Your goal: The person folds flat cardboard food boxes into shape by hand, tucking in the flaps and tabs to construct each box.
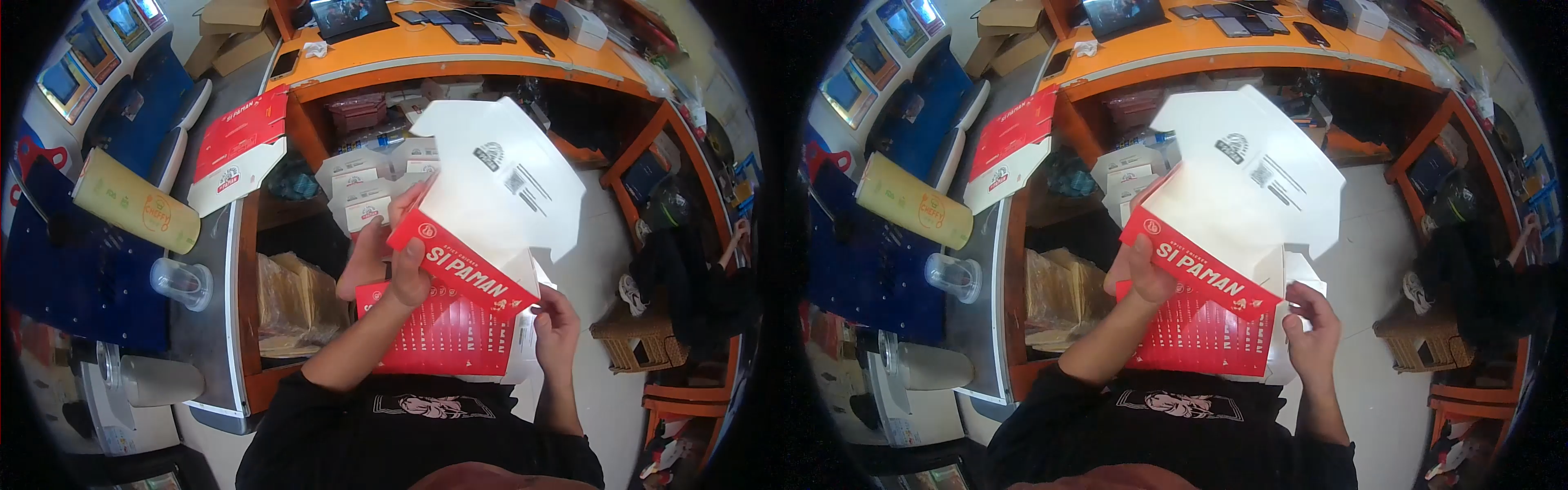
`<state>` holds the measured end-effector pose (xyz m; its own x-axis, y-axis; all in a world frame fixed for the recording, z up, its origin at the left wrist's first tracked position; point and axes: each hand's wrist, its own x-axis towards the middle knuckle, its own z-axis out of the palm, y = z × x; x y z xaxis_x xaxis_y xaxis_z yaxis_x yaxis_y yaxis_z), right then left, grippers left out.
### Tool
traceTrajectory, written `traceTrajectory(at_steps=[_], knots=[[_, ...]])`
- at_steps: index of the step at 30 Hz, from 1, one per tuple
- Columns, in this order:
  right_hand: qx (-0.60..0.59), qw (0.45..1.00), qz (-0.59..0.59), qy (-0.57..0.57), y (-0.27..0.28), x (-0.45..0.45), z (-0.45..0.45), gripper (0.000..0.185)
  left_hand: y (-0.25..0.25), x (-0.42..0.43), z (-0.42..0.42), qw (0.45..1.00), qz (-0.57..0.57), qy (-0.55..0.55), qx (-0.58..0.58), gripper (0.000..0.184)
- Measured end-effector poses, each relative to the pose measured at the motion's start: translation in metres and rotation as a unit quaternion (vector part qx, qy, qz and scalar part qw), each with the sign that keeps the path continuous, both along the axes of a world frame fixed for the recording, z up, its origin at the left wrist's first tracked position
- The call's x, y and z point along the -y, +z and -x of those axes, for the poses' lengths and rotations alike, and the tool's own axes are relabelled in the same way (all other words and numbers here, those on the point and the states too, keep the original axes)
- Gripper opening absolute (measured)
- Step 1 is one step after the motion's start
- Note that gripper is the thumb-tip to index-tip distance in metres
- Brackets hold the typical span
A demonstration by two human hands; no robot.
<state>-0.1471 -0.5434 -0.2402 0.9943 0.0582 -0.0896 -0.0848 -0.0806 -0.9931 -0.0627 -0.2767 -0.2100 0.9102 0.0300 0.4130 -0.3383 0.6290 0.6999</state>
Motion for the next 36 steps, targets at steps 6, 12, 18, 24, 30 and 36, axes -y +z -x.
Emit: traceTrajectory(at_steps=[6,12,18,24,30,36], knots=[[0.307,0.872,0.382,-0.014,0.042,0.001,0.017,0.079,0.013,0.019,-0.012,0.986,-0.123,-0.113,-0.017,0.08],[0.366,0.855,0.353,0.102,0.038,0.026,0.013,0.044,0.011,0.052,-0.025,0.939,-0.262,-0.225,-0.005,0.076],[0.18,0.957,0.22,0.058,-0.002,0.047,0.048,0.023,-0.022,0.074,-0.056,0.879,-0.408,-0.247,0.016,0.082],[0.159,0.96,0.227,-0.03,-0.058,0.06,0.078,0.015,-0.046,0.079,-0.085,0.723,-0.576,-0.382,-0.014,0.087],[0.052,0.996,0.067,-0.036,-0.102,0.058,0.101,0.013,-0.079,0.08,-0.097,0.677,-0.526,-0.509,-0.075,0.083],[0.015,0.998,0.063,0.016,-0.121,0.041,0.105,0.012,-0.074,0.076,-0.09,0.694,-0.509,-0.493,-0.124,0.067]])
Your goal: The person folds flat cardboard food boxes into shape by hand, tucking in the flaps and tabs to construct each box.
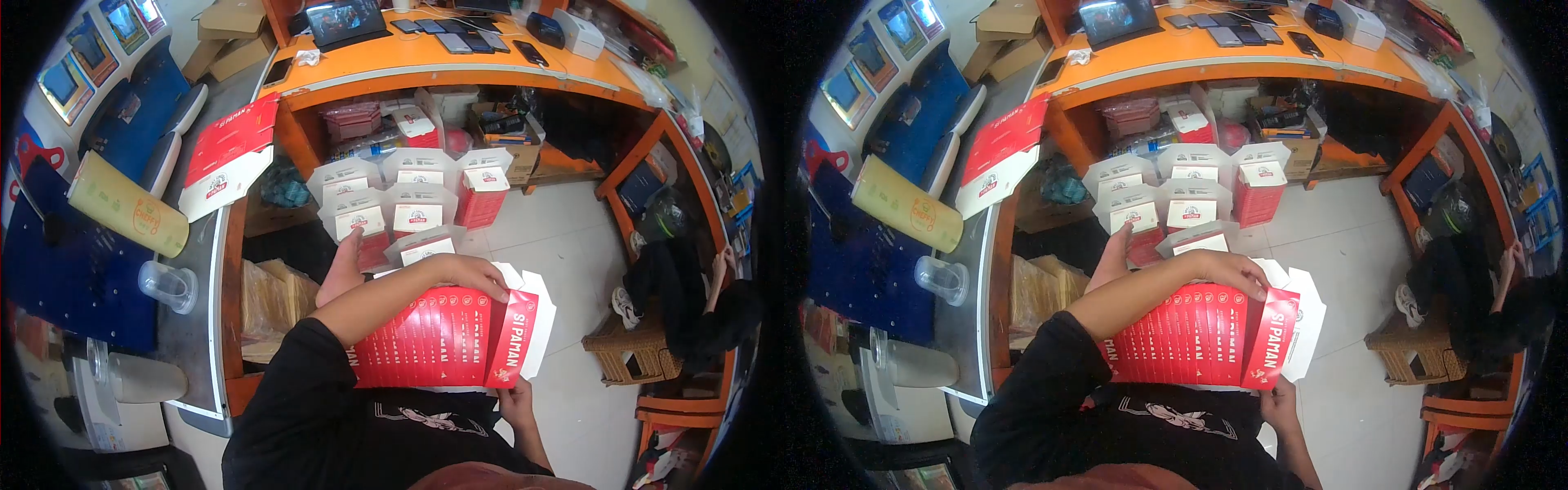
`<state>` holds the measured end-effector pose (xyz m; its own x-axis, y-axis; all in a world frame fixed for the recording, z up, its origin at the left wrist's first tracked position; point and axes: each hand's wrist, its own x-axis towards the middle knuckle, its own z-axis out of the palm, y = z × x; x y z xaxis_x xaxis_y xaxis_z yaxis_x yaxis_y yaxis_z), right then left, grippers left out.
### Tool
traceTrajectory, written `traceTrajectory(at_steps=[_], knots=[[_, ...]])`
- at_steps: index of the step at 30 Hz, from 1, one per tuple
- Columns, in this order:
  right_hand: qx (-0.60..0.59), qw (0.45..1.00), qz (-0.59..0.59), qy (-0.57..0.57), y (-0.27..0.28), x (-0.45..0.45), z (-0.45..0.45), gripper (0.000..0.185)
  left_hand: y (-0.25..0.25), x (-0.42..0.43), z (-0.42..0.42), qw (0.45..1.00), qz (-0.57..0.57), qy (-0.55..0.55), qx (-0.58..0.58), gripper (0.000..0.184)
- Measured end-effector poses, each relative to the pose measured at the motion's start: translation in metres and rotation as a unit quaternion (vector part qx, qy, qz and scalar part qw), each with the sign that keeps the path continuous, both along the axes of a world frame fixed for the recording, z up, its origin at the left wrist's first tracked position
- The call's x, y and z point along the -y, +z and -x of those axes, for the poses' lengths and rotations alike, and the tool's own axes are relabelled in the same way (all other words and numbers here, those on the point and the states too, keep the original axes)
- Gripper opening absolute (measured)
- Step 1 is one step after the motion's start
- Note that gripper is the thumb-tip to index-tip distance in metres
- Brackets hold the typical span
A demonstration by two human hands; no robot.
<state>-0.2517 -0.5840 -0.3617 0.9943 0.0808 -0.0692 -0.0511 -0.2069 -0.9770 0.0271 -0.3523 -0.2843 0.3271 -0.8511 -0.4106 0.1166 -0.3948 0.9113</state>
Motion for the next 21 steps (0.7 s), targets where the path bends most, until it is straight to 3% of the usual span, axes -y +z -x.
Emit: traceTrajectory(at_steps=[2,5,7,11,21], knots=[[-0.027,0.999,-0.001,0.028,0.003,0.003,-0.004,0.014,-0.008,-0.002,-0.001,0.995,0.012,0.039,-0.088,0.061],[-0.036,0.998,-0.003,0.046,0.015,0.003,-0.014,0.015,-0.018,-0.001,-0.005,1.0,0.006,0.018,-0.01,0.052],[-0.011,0.999,-0.003,0.03,0.013,0.003,-0.023,0.016,-0.008,-0.003,-0.001,0.999,0.008,0.036,-0.006,0.048],[0.083,0.988,0.111,0.069,0.031,-0.008,-0.036,0.02,-0.004,-0.013,-0.003,0.998,0.021,0.057,-0.016,0.046],[0.06,0.983,0.155,0.082,0.028,-0.02,-0.042,0.022,-0.013,-0.022,-0.012,0.999,0.001,0.045,-0.022,0.04]])
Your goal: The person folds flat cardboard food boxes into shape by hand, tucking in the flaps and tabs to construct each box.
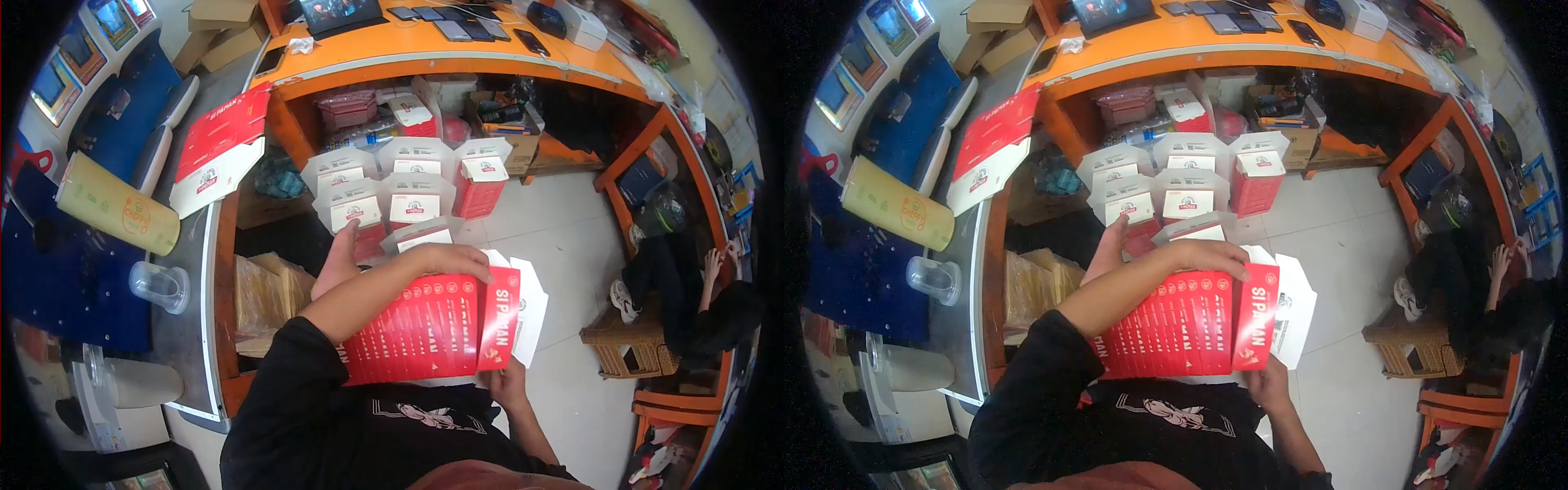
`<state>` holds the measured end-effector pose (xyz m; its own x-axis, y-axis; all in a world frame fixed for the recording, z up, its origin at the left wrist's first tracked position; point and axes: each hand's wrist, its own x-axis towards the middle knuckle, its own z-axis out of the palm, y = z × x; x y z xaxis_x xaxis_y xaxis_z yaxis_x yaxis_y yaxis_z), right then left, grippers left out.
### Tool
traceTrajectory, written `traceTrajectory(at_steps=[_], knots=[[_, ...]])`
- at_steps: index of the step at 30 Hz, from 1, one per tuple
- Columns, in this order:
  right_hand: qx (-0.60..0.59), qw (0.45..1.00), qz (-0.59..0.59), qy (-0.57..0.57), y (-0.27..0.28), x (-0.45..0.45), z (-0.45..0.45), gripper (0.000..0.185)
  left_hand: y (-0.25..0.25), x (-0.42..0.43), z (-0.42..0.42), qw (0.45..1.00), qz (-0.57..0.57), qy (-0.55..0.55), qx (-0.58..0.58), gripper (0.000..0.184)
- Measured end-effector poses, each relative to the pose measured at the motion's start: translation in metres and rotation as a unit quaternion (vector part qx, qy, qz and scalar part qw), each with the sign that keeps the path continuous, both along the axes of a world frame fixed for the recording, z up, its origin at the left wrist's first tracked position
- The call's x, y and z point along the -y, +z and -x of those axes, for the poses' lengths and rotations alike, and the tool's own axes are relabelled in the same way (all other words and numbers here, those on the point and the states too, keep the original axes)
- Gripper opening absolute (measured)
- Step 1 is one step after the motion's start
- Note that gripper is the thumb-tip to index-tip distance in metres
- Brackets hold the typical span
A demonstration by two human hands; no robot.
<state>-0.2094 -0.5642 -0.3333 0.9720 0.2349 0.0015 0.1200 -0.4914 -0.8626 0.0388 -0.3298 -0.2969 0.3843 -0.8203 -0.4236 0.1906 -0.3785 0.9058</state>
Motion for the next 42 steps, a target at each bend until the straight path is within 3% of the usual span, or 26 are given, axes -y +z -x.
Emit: traceTrajectory(at_steps=[2,5,8,11,13,15,18,21,24,26,29,35,42], knots=[[0.057,0.997,0.038,0.043,-0.001,-0.014,-0.009,0.024,-0.008,-0.008,-0.002,0.999,-0.008,0.008,-0.04,0.038],[-0.065,0.994,-0.005,0.087,-0.009,-0.007,-0.002,0.022,-0.001,-0.011,0.007,0.999,-0.013,0.017,-0.025,0.037],[-0.168,0.968,-0.148,0.115,0.012,0.006,-0.004,0.026,-0.012,-0.012,0.005,1.0,-0.002,0.004,-0.014,0.037],[-0.135,0.96,-0.239,0.058,-0.005,0.026,-0.019,0.035,-0.016,-0.01,0.005,1.0,-0.008,-0.005,0.01,0.037],[-0.06,0.946,-0.306,-0.087,-0.005,0.009,-0.049,0.044,-0.014,-0.009,0.005,1.0,-0.011,-0.009,0.009,0.039],[-0.038,0.957,-0.267,-0.109,0.012,-0.008,-0.09,0.052,-0.011,-0.006,0.006,1.0,-0.014,-0.009,0.013,0.041],[0.029,0.996,-0.081,-0.01,0.004,-0.018,-0.136,0.052,-0.007,-0.006,0.009,0.999,-0.031,-0.007,0.033,0.045],[-0.107,0.991,-0.074,0.038,0.017,-0.019,-0.151,0.049,-0.008,-0.006,0.013,0.997,-0.036,-0.002,0.065,0.048],[-0.126,0.986,-0.106,0.005,0.007,-0.015,-0.156,0.035,-0.018,-0.006,0.013,0.997,0.005,0.008,0.079,0.05],[-0.105,0.985,-0.136,0.007,0.005,-0.012,-0.155,0.031,-0.017,-0.006,0.014,0.996,0.043,0.019,0.073,0.05],[-0.096,0.985,-0.137,0.048,-0.007,-0.004,-0.158,0.027,-0.019,-0.008,0.014,0.993,0.049,0.098,-0.036,0.046],[-0.126,0.983,-0.119,0.055,-0.005,-0.007,-0.155,0.022,-0.037,-0.003,0.005,0.997,0.051,0.058,-0.011,0.045],[-0.121,0.98,-0.141,0.072,-0.016,0.002,-0.148,0.02,-0.025,0.008,0.01,1.0,0.015,0.024,0.007,0.049]])
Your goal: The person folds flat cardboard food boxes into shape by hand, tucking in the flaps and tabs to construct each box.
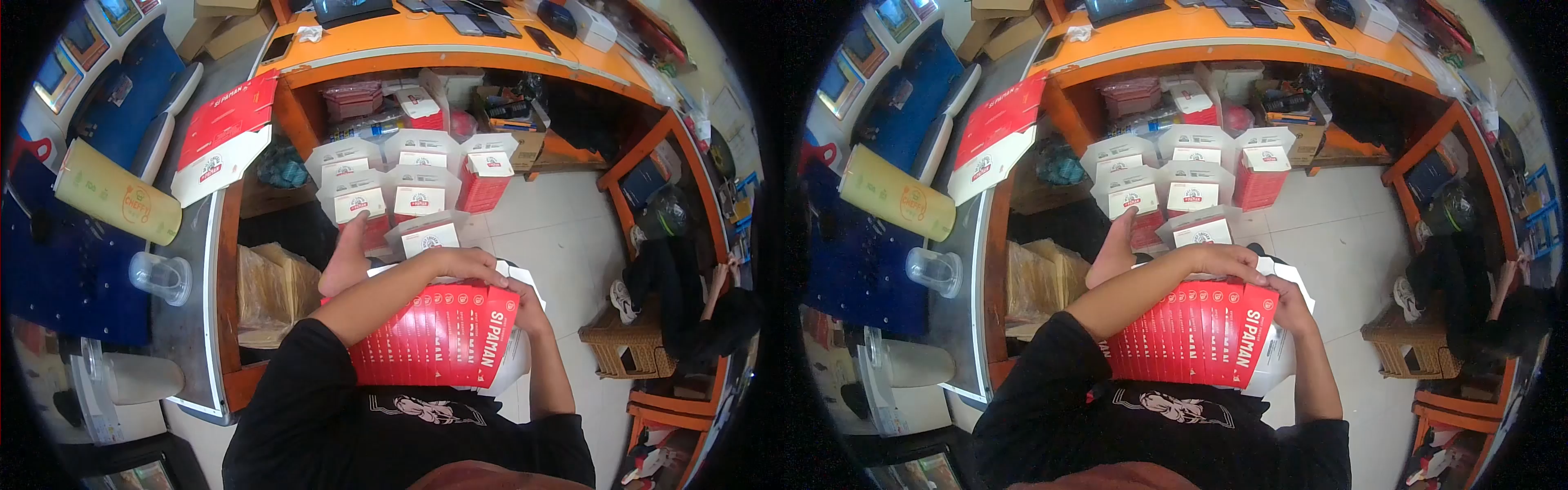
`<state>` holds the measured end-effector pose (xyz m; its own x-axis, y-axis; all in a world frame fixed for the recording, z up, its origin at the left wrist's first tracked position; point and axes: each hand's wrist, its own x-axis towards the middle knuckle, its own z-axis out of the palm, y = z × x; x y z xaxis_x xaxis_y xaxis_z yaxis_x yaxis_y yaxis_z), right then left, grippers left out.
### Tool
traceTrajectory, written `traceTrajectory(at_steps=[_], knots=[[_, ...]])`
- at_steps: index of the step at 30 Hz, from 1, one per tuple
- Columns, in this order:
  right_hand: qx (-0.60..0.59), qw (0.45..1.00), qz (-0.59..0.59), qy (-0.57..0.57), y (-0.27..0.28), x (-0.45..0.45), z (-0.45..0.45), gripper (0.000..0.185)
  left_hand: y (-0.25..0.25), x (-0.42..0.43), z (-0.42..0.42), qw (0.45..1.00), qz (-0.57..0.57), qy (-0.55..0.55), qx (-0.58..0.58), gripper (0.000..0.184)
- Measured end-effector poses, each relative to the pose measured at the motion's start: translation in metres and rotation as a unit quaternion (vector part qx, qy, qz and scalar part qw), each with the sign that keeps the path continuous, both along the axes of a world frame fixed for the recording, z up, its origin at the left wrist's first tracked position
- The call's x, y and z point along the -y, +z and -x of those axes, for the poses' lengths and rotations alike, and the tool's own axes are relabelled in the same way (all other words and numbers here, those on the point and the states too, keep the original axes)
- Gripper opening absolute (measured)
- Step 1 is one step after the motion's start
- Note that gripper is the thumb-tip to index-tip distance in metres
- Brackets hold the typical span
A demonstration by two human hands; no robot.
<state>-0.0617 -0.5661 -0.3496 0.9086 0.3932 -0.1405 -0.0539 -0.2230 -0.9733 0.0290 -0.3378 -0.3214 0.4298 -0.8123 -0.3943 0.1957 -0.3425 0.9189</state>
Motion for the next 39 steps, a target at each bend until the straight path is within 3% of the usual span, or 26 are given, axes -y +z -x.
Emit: traceTrajectory(at_steps=[3,5,9,12,15,16,20,26,39], knots=[[0.004,1.0,-0.009,-0.001,0.0,-0.004,0.007,0.022,0.004,0.002,0.005,0.999,-0.014,-0.009,0.027,0.05],[-0.003,0.999,0.039,-0.001,0.003,-0.008,0.008,0.027,0.007,0.005,0.006,0.998,-0.037,-0.026,0.04,0.051],[0.033,0.989,0.132,0.058,0.03,-0.011,0.008,0.038,0.005,-0.002,0.01,1.0,0.024,-0.015,0.007,0.04],[-0.193,0.972,-0.133,-0.033,0.05,-0.009,0.014,0.042,0.013,-0.017,0.008,0.998,0.061,-0.014,-0.028,0.032],[-0.123,0.952,-0.267,-0.087,0.048,-0.011,0.018,0.043,0.014,-0.023,0.005,0.997,0.058,-0.005,-0.045,0.029],[-0.127,0.946,-0.271,-0.122,0.048,-0.017,0.016,0.031,0.008,-0.022,0.004,0.996,0.069,-0.003,-0.047,0.029],[-0.062,0.98,-0.142,-0.126,0.051,-0.034,0.019,0.018,0.003,-0.022,-0.001,0.994,0.07,-0.021,-0.087,0.03],[-0.046,0.995,-0.065,-0.067,0.052,-0.028,0.014,0.016,0.004,-0.026,-0.003,0.982,0.099,-0.052,-0.152,0.033],[-0.026,0.999,0.012,-0.024,0.069,-0.027,0.01,0.015,-0.007,-0.026,-0.008,0.979,0.142,-0.054,-0.138,0.029]])
